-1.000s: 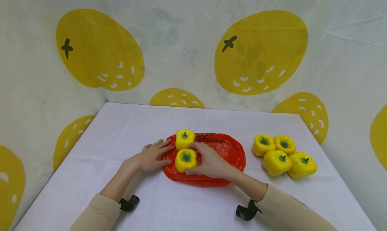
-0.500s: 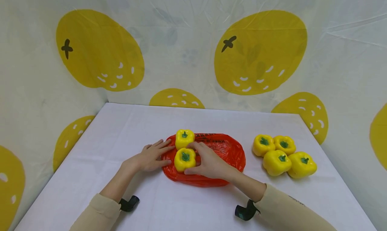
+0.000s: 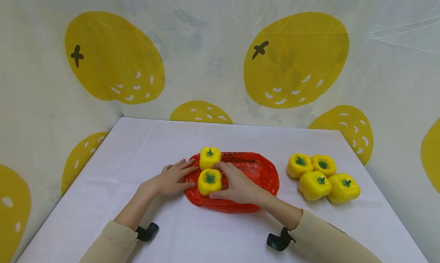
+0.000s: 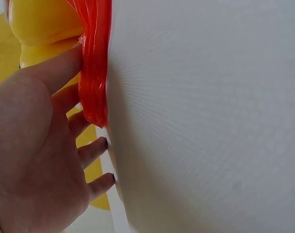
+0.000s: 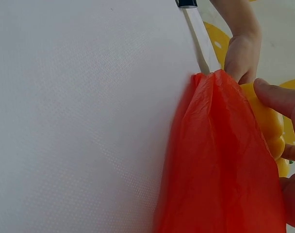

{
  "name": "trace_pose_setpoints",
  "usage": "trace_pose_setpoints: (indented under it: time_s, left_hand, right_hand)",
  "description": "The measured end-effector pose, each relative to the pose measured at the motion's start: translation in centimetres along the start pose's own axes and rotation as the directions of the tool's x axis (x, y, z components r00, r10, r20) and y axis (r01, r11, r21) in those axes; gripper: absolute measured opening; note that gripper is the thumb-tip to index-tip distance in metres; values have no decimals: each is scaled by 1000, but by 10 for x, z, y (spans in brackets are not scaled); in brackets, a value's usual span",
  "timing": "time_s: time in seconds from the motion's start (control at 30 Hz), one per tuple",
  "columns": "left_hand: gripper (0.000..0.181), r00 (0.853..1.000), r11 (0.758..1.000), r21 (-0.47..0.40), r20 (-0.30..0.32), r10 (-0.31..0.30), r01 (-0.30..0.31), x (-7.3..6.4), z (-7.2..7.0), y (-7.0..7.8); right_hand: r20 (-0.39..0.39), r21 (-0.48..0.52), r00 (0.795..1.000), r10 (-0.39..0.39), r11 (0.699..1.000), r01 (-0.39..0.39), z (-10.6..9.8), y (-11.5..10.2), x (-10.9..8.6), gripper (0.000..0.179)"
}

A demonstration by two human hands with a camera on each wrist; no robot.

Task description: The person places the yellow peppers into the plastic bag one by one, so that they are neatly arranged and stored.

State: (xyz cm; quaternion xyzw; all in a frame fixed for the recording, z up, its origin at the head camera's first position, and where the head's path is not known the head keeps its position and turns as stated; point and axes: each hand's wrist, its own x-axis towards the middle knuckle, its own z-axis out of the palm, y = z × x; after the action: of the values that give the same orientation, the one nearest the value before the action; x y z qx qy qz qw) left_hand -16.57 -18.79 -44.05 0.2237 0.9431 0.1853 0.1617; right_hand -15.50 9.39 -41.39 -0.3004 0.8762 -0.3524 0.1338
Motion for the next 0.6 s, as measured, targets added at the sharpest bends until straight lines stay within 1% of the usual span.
trace_pose_setpoints:
  time_s: [0.4,0.6]
  left_hand:
    - [71,1000,1000,-3,-1,6,-6,0,-1,-1]
    - [71,1000,1000,-6,0,10,-10,0,-2,-1]
  right_hand:
    - [13,20,999,-36,999,36,-1,1,0,74]
    - [23,22,999,-36,999,35,-3,0,0,72]
